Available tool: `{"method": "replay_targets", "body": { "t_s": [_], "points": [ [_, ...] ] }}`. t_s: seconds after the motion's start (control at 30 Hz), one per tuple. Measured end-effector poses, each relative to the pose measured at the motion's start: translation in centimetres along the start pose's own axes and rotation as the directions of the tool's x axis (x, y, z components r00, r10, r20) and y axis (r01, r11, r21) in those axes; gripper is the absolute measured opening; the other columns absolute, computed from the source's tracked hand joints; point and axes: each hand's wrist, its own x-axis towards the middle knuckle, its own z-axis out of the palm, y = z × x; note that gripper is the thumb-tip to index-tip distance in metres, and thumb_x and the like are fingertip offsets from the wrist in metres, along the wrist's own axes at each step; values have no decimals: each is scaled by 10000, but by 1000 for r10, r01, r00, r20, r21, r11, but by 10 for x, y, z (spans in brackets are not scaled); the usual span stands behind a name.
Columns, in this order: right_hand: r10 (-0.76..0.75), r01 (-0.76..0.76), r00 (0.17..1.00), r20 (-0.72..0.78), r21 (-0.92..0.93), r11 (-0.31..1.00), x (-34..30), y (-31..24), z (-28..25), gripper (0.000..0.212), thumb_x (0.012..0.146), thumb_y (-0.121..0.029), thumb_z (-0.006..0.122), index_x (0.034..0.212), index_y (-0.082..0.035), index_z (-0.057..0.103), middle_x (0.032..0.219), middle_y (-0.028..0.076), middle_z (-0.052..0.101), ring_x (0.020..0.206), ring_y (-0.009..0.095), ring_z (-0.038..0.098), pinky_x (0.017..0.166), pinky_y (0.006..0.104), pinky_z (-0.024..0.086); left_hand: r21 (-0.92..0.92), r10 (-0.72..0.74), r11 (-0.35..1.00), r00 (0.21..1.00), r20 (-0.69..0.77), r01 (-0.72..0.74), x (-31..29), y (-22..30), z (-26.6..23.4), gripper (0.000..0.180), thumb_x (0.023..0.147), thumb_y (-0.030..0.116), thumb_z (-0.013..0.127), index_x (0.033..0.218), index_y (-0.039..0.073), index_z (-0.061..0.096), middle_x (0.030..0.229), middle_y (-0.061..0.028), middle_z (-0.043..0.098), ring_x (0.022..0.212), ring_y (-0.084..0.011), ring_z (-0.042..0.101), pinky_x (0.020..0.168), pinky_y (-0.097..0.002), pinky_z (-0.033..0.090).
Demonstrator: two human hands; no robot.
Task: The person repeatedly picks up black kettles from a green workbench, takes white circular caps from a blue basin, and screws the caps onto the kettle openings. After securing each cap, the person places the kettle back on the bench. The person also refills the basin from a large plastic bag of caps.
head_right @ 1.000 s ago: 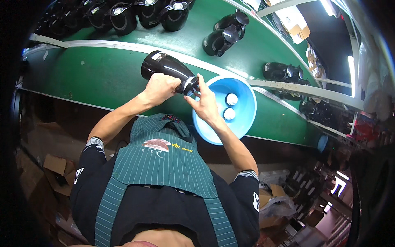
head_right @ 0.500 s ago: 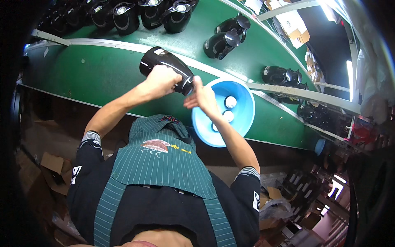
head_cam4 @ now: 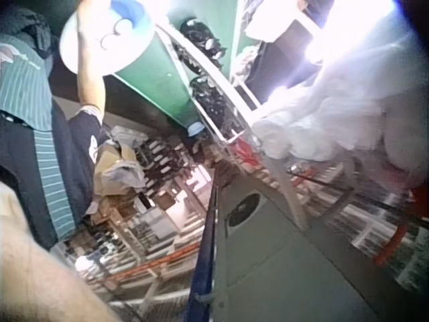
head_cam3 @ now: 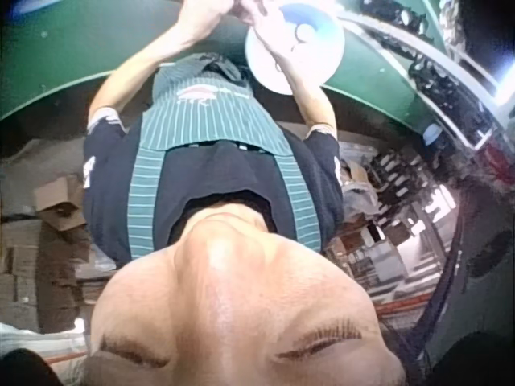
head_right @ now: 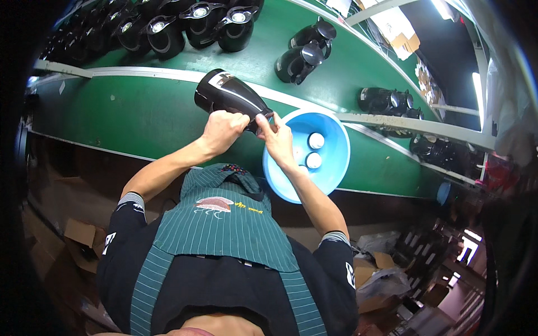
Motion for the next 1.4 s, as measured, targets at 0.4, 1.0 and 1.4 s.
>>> {"method": "replay_targets", "body": {
  "t_s": [0.4,1.0,1.4],
  "points": [
    [319,-331,937,144,659,675,12,42,-22,843,1022,-669,520,1355,104,470,1115,297,703,895,345,751,780,446,656,-192,130,968,975,-182,-165,38,-58,51,189,741,182,826,848,128,680,719,-19,632,664,-183,639,643,-355,470],
    [22,-454,871,-491,-788,416,57,230,-150,814,777,4,745,1493,-229,435,1541,239,384,1243,506,574,1011,535,557,-447,-427,863,810,-401,234,198,-169,125,571,819,278,861,1229,-15,593,1106,-153,619,1081,-320,592,1006,-421,459],
    [-193,-252,673,-714,-467,848,30,144,-118,571,741,-308,929,1061,-47,534,1116,177,635,1024,358,640,911,441,530,-462,-566,759,815,-122,458,110,-186,53,459,754,367,897,835,35,591,706,-103,642,625,-216,586,647,-401,497]
  ]
}}
